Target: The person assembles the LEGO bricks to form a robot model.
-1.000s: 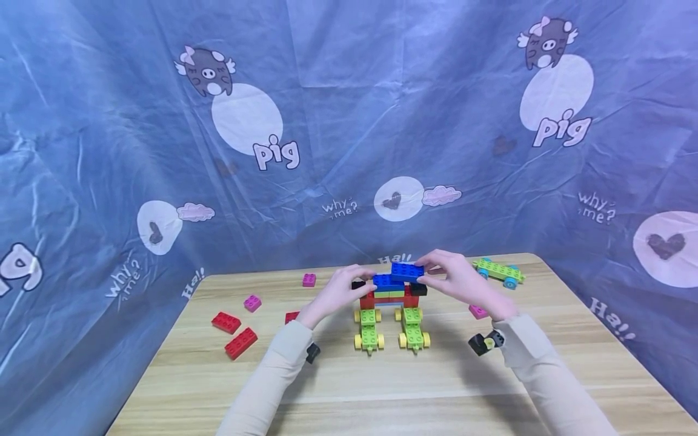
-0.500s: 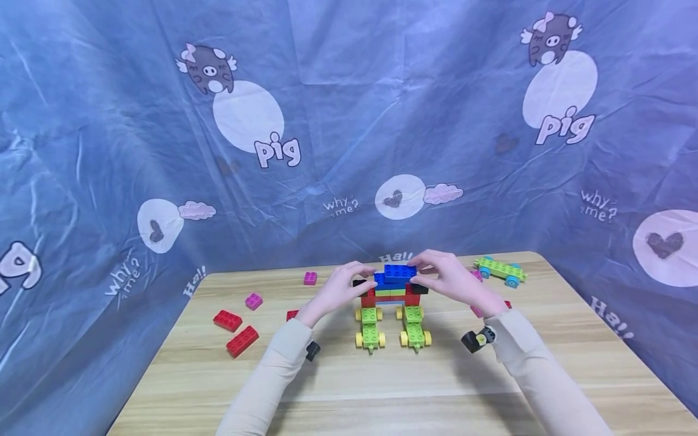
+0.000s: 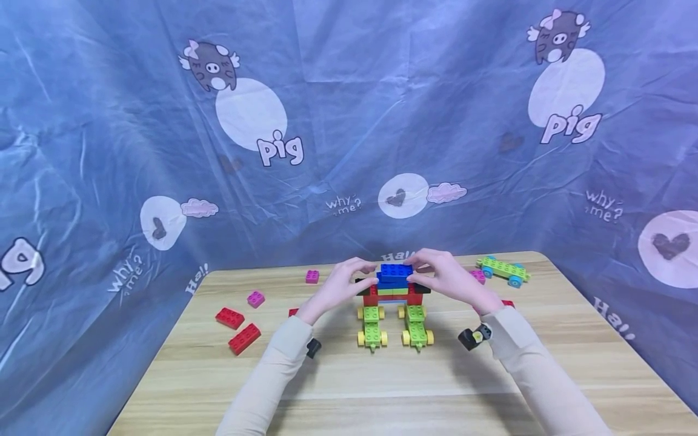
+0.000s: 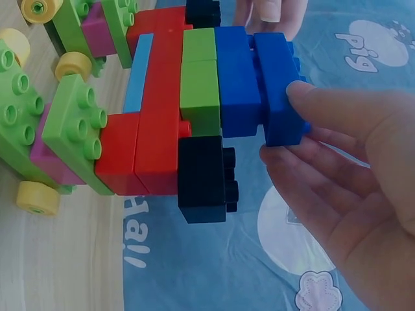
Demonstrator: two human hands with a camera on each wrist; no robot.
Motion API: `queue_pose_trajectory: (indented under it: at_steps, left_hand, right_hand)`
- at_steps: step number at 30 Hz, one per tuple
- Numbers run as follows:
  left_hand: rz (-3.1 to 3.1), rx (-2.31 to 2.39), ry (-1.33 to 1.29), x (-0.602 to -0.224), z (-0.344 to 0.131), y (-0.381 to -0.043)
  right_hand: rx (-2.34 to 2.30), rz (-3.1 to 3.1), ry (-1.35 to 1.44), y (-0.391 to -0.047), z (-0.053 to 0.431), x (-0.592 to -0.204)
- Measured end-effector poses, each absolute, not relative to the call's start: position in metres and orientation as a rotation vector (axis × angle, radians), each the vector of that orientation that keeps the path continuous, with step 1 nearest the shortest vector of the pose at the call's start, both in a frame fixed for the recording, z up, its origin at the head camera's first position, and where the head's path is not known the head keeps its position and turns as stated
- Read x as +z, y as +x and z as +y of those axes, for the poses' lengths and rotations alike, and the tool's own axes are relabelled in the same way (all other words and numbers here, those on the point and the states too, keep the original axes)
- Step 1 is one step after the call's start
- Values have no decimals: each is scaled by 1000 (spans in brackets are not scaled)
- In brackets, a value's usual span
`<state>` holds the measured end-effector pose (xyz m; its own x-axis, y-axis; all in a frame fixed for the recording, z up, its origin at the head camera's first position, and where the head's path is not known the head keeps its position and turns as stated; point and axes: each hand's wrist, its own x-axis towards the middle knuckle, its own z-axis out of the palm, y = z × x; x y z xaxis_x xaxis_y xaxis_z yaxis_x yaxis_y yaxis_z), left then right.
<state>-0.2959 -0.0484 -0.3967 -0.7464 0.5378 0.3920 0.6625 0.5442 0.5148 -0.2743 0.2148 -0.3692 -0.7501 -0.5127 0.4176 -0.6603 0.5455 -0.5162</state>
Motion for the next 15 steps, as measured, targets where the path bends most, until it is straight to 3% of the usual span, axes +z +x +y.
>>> queue_pose_trajectory:
  at_steps: [15]
  left_hand:
    - [-2585, -1021, -1029, -389, -45, -295]
  right_hand:
    - [1014, -2585, 999, -277, 210, -369]
